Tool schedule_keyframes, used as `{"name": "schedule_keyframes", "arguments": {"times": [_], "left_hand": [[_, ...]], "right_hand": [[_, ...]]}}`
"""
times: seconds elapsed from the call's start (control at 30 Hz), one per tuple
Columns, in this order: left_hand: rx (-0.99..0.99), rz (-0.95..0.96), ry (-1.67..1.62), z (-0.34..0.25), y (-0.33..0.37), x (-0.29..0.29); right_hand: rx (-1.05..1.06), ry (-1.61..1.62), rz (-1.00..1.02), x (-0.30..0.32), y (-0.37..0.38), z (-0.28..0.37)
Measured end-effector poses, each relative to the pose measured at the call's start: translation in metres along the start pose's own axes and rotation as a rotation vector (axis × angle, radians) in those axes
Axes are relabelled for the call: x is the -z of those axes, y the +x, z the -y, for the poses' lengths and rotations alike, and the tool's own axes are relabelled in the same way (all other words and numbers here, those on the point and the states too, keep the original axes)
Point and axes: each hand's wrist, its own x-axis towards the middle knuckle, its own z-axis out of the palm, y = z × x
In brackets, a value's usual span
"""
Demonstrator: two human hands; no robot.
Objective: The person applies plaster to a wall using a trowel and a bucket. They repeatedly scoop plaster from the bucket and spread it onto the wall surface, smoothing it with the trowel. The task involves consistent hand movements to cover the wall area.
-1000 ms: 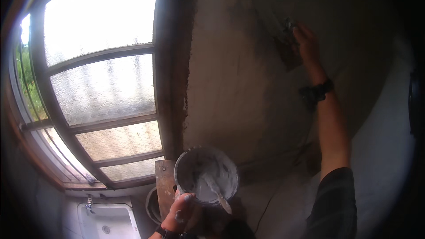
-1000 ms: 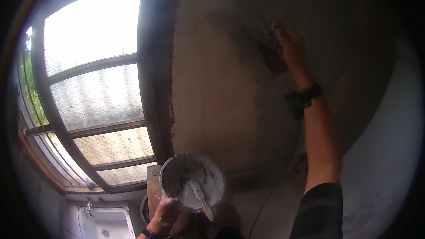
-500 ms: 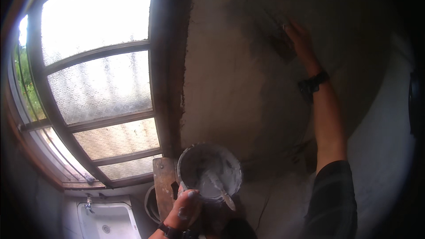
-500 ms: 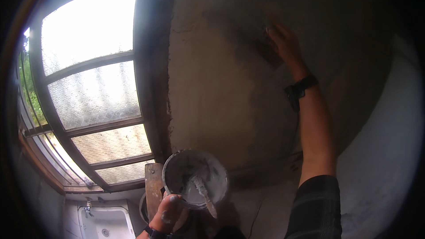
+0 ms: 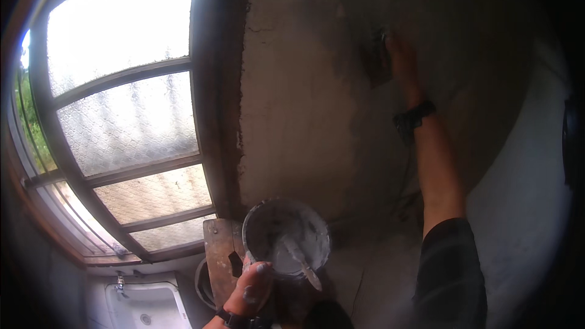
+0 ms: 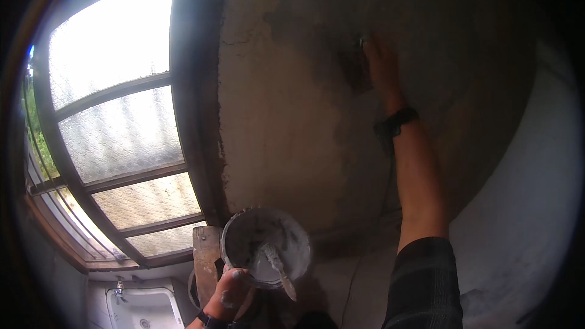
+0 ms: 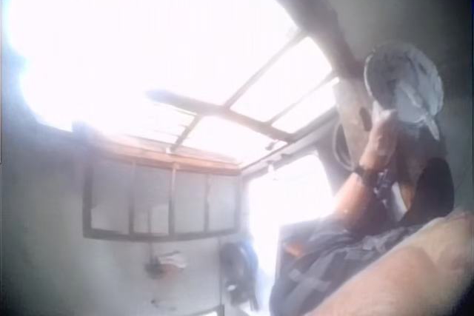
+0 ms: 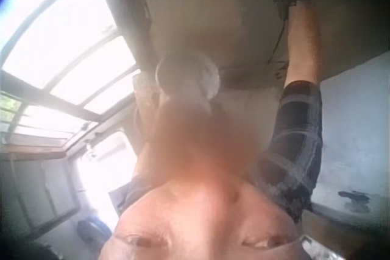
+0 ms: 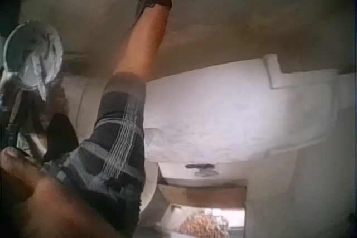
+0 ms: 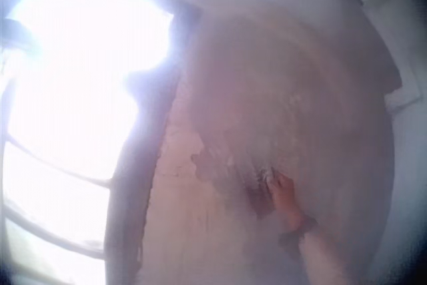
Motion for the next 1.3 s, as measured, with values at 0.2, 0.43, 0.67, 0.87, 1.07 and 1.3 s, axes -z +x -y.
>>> {"name": "schedule_keyframes", "arguments": {"times": [0.2,0.43,0.67,0.87,1.07,1.3], "left_hand": [[-0.018,0.047,0.021,0.005,0.006,0.012],[-0.008,0.068,0.030,0.011,0.009,0.018],[-0.112,0.086,0.033,0.007,0.008,0.015],[-0.116,0.077,0.037,0.002,0.001,0.010],[-0.053,0.130,0.014,0.013,0.007,0.005],[-0.073,0.104,0.027,0.013,0.006,0.016]], "right_hand": [[-0.313,0.219,0.043,0.010,-0.013,0.031],[-0.182,0.177,0.073,-0.015,0.054,0.073],[-0.316,0.090,0.137,-0.021,-0.060,0.027],[-0.310,0.183,0.106,-0.011,-0.072,0.019],[0.119,-0.207,0.079,-0.006,-0.058,-0.015],[-0.381,0.281,-0.035,-0.004,-0.075,0.023]]}}
